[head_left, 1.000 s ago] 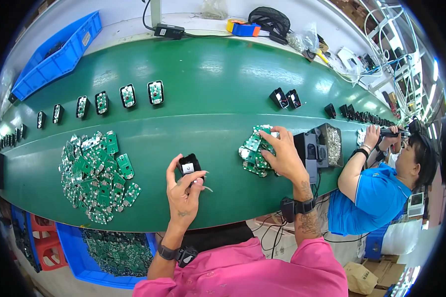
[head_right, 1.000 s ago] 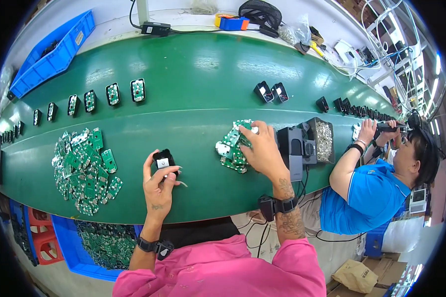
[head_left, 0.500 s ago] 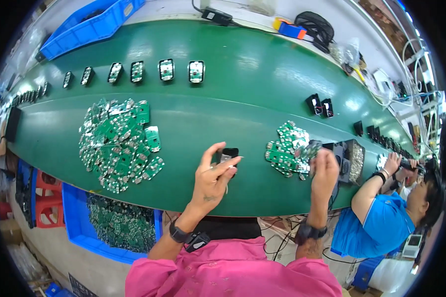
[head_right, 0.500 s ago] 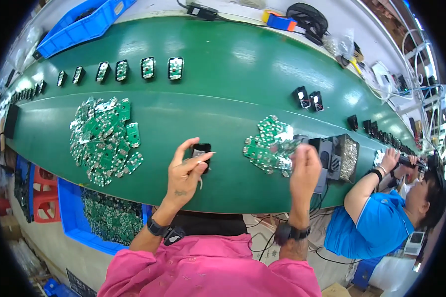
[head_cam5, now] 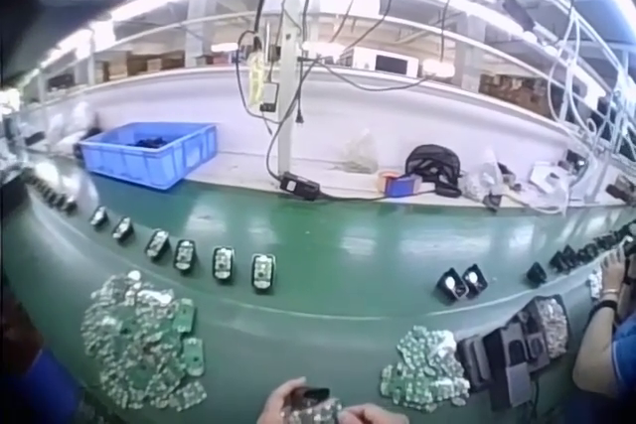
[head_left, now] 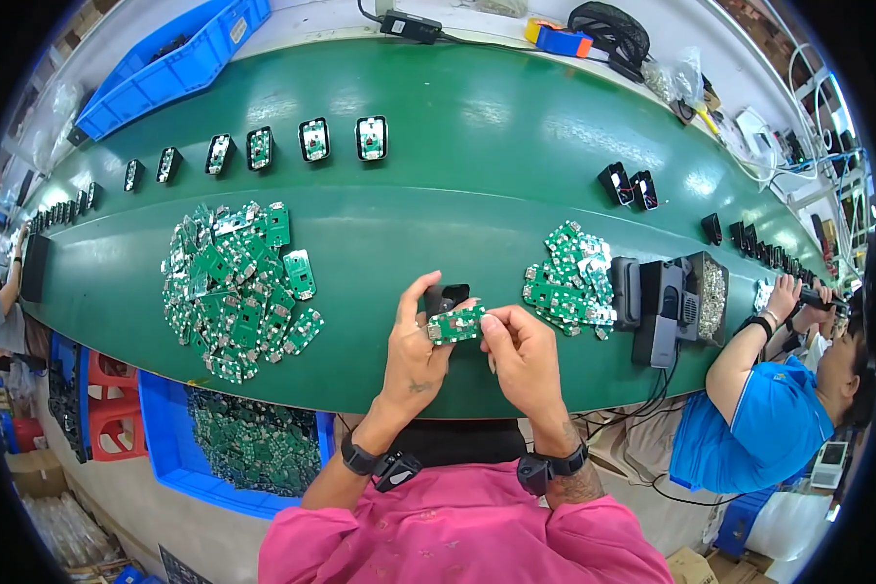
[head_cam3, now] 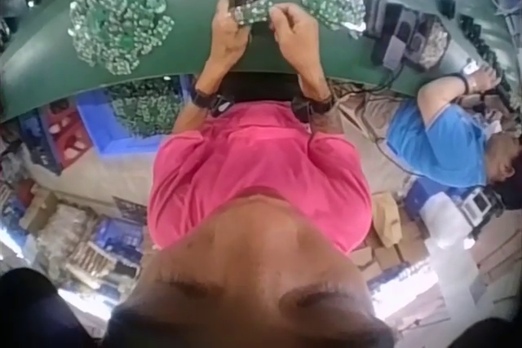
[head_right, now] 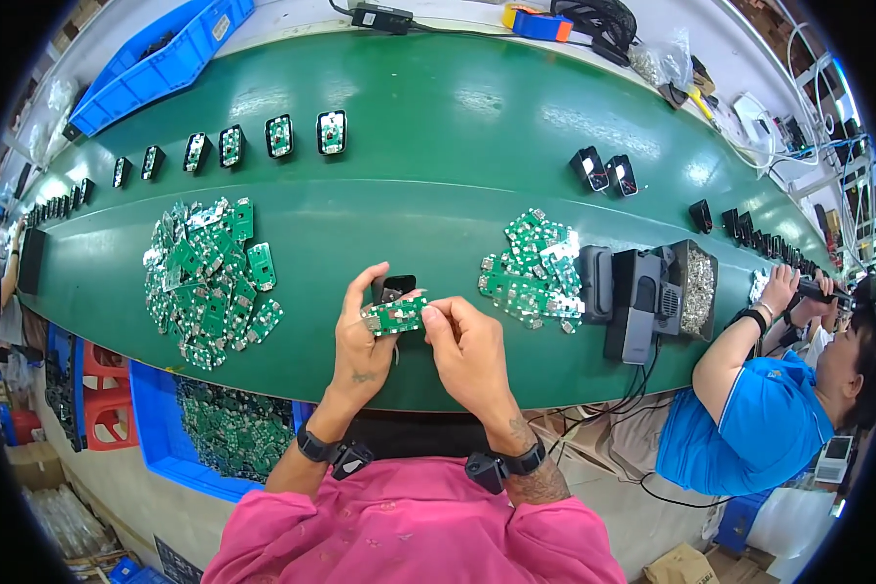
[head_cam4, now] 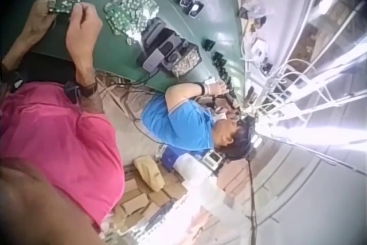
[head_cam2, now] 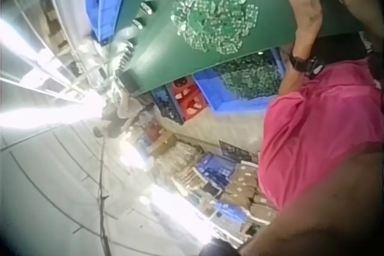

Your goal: The person assembles electronic devices by picking up a black housing and a circuit board, fitting the board into the housing, and pressing them together. After completing each assembly, the person places the finished device onto the green workbench alongside others.

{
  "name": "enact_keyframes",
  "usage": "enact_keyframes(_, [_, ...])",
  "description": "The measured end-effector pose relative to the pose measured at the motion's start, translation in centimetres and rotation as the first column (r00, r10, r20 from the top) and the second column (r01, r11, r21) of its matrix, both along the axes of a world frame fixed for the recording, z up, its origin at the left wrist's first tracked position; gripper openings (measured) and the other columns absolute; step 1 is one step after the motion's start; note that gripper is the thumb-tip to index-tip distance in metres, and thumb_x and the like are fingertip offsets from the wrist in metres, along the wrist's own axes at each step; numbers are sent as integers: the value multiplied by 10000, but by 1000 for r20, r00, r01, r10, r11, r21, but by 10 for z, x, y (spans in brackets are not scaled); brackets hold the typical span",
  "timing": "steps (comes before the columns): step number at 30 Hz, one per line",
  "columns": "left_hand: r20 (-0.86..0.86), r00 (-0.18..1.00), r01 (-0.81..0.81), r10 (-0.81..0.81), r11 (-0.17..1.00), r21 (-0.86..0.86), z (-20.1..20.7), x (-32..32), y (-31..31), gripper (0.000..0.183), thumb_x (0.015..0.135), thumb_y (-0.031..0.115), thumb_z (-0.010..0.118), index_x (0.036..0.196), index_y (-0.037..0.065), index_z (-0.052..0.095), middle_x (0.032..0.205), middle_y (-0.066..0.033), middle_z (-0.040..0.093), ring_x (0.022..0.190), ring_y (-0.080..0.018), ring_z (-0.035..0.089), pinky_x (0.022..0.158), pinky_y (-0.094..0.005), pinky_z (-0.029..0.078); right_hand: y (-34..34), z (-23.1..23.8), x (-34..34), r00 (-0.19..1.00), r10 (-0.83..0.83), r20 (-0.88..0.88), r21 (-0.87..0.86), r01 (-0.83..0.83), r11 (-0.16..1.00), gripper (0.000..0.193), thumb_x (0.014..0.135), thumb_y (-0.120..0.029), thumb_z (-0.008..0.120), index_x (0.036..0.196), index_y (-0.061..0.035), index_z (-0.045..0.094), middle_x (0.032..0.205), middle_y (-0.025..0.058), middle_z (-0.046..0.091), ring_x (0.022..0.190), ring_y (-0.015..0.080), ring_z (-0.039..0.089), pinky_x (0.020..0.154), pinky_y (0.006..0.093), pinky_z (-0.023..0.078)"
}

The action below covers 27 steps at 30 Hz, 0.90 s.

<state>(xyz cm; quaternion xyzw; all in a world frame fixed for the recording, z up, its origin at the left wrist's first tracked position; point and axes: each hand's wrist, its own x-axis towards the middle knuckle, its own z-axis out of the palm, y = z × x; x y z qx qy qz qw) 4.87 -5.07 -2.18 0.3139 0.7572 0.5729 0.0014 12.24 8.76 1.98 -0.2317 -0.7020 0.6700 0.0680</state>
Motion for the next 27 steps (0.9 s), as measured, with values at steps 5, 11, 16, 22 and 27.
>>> enact_keyframes(5, [47, 999, -2, 4, 1000, -31, 8, 1, 0, 577, 814, -34, 651, 1372, 93, 581, 1434, -201, 450, 1042, -288, 673, 905, -359, 535, 5, 0, 2, 999, 49, -4, 271, -46, 961, 168, 995, -132, 588, 925, 12, 638, 688, -34, 579, 587, 11, 454, 502, 208, 354])
enact_keyframes(11, [413, 901, 62, -130, 983, 173, 15, 0, -5, 877, 799, -42, 699, 1550, -3, 249, 1507, -180, 382, 1199, -209, 572, 878, -300, 547, 8, -8, -3, 999, 34, -12, 377, -27, 926, 178, 987, -132, 595, 914, 24, 636, 679, -1, 590, 603, 45, 492, 527, 240, 400])
enact_keyframes(16, [507, 807, 117, -302, 924, 363, 11, -8, -11, 665, 860, -52, 648, 1464, -14, 371, 1479, -155, 425, 1278, -203, 505, 982, -300, 491, 5, -6, -6, 998, 63, 5, 375, -60, 925, 172, 978, -132, 607, 917, 27, 636, 681, 16, 602, 612, 56, 517, 539, 251, 419])
enact_keyframes(22, [512, 811, 14, -284, 883, 469, 4, -9, -8, 572, 895, -47, 605, 1431, -28, 406, 1422, -154, 494, 1284, -199, 498, 1034, -312, 458, -3, -3, -12, 989, 8, -146, 432, 57, 900, 125, 952, -89, 635, 976, 34, 644, 739, 35, 639, 632, 65, 558, 564, 245, 454])
enact_keyframes(27, [513, 819, 30, -258, 911, 410, 3, -9, -6, 617, 897, -70, 583, 1479, -37, 382, 1407, -143, 507, 1236, -191, 534, 1030, -319, 459, -17, -3, -15, 977, 87, -195, -45, -98, 994, 226, 933, -14, 645, 1151, 26, 688, 879, 61, 701, 689, 74, 626, 530, 203, 478])
